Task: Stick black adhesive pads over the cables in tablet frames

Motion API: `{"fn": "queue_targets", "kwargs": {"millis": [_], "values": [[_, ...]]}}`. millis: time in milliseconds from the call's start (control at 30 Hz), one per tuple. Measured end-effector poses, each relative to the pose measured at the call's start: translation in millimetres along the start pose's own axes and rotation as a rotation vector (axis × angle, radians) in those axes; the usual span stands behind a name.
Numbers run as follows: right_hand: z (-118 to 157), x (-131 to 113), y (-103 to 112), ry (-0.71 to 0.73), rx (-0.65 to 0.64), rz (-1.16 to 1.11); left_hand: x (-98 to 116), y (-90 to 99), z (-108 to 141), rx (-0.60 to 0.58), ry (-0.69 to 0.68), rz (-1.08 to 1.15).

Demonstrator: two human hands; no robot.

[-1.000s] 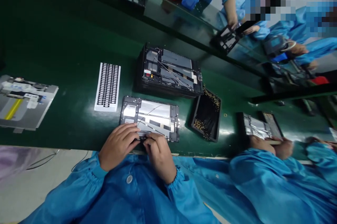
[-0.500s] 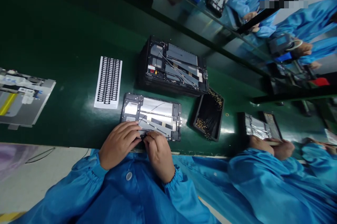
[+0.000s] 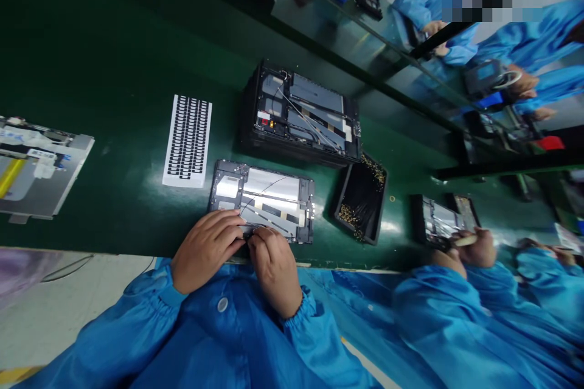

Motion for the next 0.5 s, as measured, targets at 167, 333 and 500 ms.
{"fn": "queue_targets", "kwargs": {"millis": [167, 333, 500], "values": [[6, 4, -2, -0.032, 0.033, -0.113, -2, -0.4, 1, 0.011, -0.025, -0.015], [20, 15, 1, -0.098, 0.198, -0.291, 1, -1.0, 3, 0.007, -0.051, -0.037], [21, 16, -1, -0.131, 0.226, -0.272, 11, -2.5, 2, 0.043, -0.042, -0.14]]}}
Point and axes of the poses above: each hand's wrist, its own z-axis away from the middle knuckle, its own y-axis out of the back of the hand, x = y × z, the point moved 1 cm from there along -z, towards the middle knuckle, and after that the axes turned 1 degree about -x, right-handed, at the moved point
